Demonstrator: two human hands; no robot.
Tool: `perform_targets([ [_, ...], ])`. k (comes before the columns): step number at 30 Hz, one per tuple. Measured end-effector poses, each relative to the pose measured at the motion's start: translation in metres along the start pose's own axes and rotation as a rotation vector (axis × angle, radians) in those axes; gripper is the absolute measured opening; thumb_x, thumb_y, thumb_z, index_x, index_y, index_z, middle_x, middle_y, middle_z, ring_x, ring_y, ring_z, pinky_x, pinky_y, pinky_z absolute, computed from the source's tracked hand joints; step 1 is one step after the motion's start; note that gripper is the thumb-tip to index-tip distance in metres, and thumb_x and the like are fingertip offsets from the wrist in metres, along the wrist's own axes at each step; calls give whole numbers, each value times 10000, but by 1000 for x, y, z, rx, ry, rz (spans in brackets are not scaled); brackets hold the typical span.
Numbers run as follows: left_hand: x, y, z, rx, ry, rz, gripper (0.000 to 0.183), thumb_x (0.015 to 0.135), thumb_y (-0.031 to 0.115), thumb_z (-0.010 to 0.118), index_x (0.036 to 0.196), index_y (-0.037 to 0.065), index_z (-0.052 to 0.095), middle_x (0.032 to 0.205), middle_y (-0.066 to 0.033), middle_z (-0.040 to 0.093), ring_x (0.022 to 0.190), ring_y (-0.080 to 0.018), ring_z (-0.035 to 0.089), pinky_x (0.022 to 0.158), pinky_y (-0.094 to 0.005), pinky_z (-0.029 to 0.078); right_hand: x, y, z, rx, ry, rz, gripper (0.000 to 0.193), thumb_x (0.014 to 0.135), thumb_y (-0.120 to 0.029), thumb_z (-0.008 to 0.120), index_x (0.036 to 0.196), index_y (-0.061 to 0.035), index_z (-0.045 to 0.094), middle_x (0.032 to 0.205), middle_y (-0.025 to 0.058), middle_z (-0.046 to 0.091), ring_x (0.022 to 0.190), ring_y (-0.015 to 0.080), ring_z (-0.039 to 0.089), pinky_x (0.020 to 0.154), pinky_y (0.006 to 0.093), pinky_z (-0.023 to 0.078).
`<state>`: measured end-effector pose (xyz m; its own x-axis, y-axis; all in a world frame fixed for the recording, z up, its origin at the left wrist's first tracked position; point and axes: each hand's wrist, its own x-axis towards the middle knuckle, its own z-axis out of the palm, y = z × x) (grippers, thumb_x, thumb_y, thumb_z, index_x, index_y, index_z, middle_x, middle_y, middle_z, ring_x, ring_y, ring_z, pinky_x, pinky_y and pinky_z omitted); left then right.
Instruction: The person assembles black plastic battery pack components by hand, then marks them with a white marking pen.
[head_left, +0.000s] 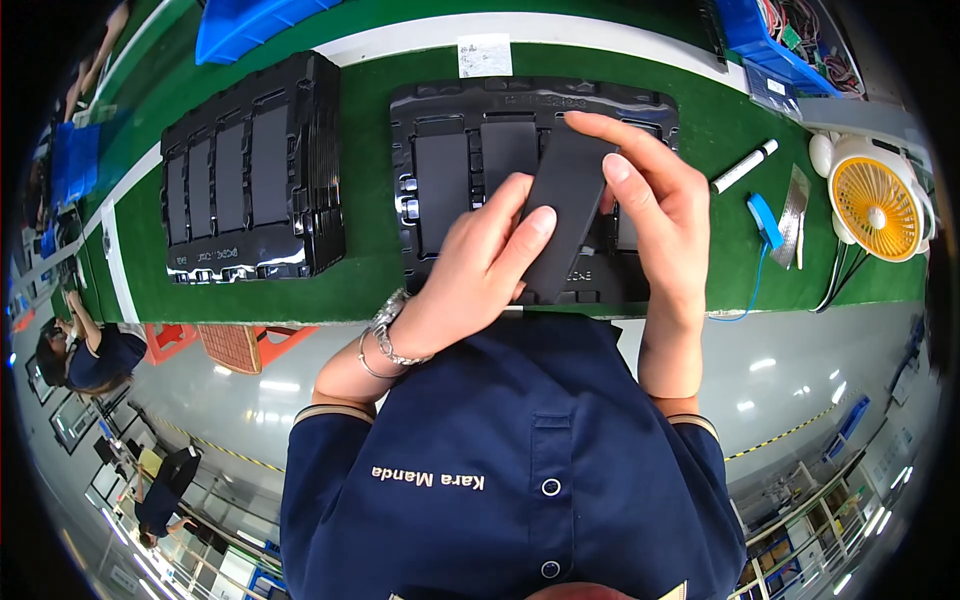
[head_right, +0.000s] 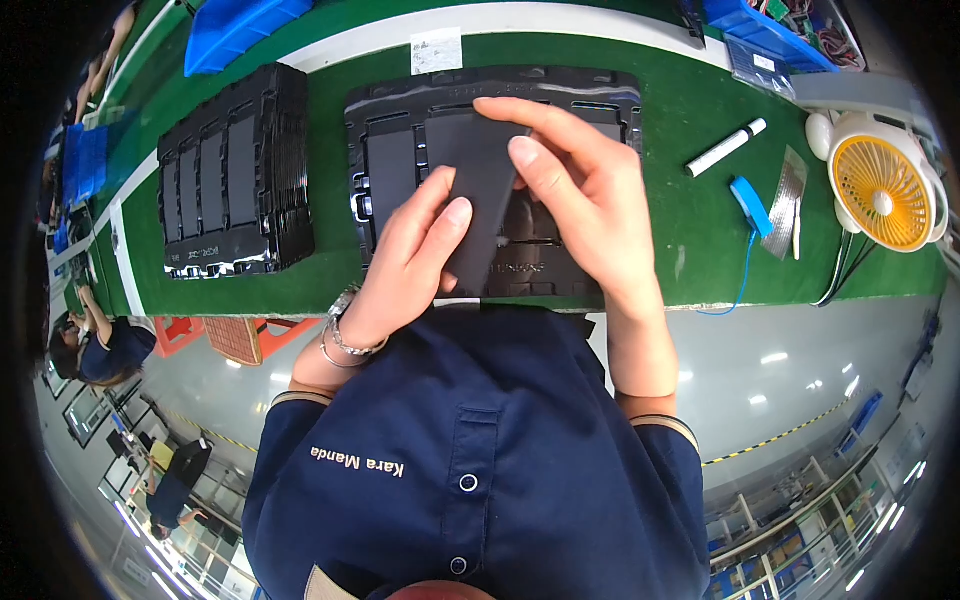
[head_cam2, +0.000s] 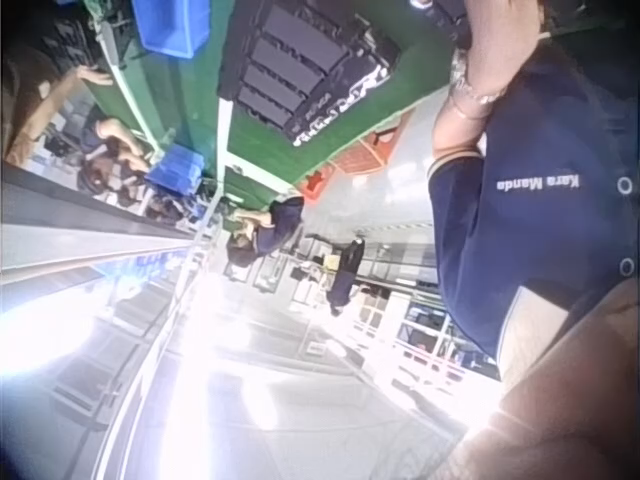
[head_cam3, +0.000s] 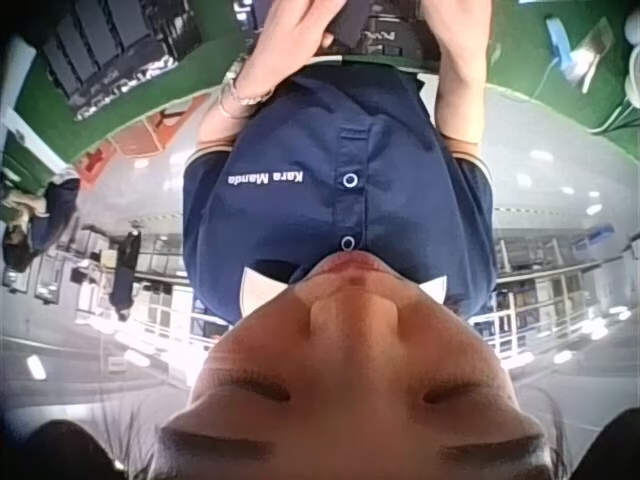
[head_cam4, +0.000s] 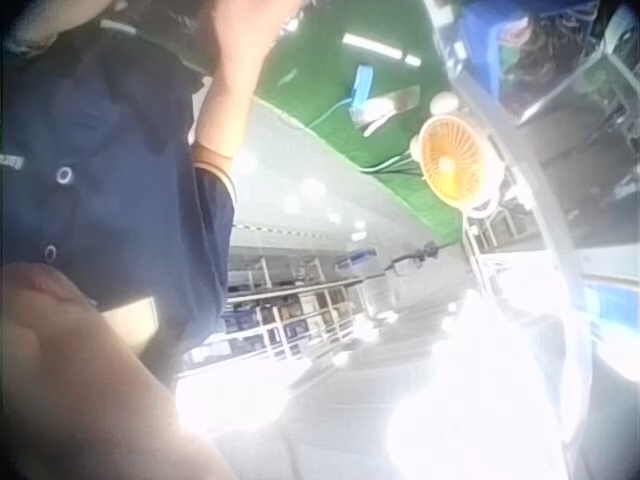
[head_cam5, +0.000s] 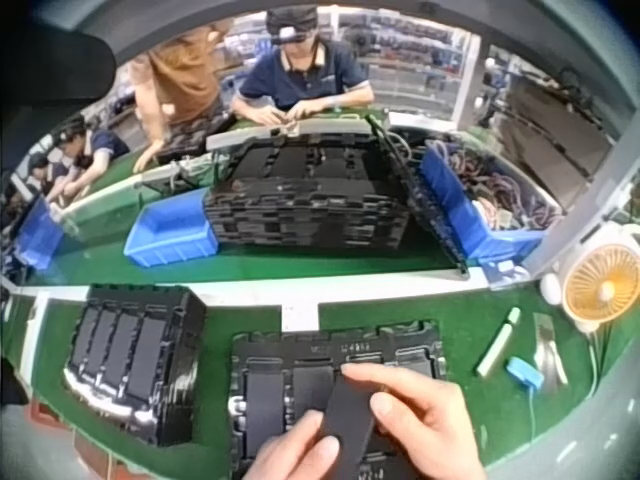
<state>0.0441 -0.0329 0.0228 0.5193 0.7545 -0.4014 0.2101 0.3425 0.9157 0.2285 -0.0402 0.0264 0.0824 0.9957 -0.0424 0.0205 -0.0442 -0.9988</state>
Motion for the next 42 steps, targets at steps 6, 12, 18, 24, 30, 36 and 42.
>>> perform_targets([
  [6, 26, -24, -28, 1114, 270, 581, 572, 855, 262, 686, 1342, 23, 506, 1411, -117, 499, 1338, -326, 415, 1075, -471, 357, 22, 12, -36, -413, 112, -15, 218, 917, -9, 557, 1112, -18, 653, 712, 12, 601, 681, 73, 531, 651, 234, 435],
  [12, 22, -32, -29, 1176, 139, 487, 676, 852, 291, 688, 1430, 53, 433, 1525, -90, 380, 1440, -313, 284, 1158, -508, 236, 27, 36, -33, -671, -10, -252, 177, 879, -43, 599, 1028, -65, 693, 936, 92, 656, 908, 273, 618, 797, 369, 490],
  [18, 19, -33, -29, 1146, 179, 484, 656, 856, 298, 681, 1422, 58, 451, 1524, -97, 380, 1443, -326, 276, 1157, -514, 230, 13, 25, -55, -1177, 118, -245, 119, 826, -85, 687, 940, -53, 696, 907, 80, 603, 888, 280, 580, 782, 396, 482],
  [24, 19, -23, -16, 1112, 83, 563, 703, 832, 327, 691, 1434, 66, 437, 1526, -98, 378, 1443, -326, 278, 1148, -509, 249, 8, 14, -68, -901, 9, -48, 188, 811, -70, 707, 951, -25, 590, 830, 59, 556, 788, 223, 548, 701, 332, 467],
  [30, 6, -31, 4, 1123, -155, 581, 789, 783, 393, 713, 1439, 64, 425, 1534, -73, 365, 1436, -294, 295, 1154, -512, 245, 6, -3, -80, -490, -8, 121, 127, 881, -47, 667, 950, -10, 567, 729, 9, 626, 597, 60, 453, 566, 242, 402],
  [36, -3, -24, -3, 1122, -172, 610, 717, 830, 400, 684, 1397, 31, 449, 1471, -107, 431, 1397, -304, 351, 1133, -489, 296, -3, -20, -67, -214, 234, 66, 105, 896, -33, 648, 992, -13, 611, 771, -17, 641, 584, 13, 467, 506, 176, 377],
  [42, -3, -1, 6, -105, -188, 168, 472, 933, 147, 644, 1300, -4, 387, 1104, -136, 650, 993, -216, 656, 877, -343, 520, -2, -23, -18, 94, -8, 163, 162, 907, -73, 659, 1045, -12, 600, 854, 15, 671, 619, 23, 541, 529, 172, 429],
])
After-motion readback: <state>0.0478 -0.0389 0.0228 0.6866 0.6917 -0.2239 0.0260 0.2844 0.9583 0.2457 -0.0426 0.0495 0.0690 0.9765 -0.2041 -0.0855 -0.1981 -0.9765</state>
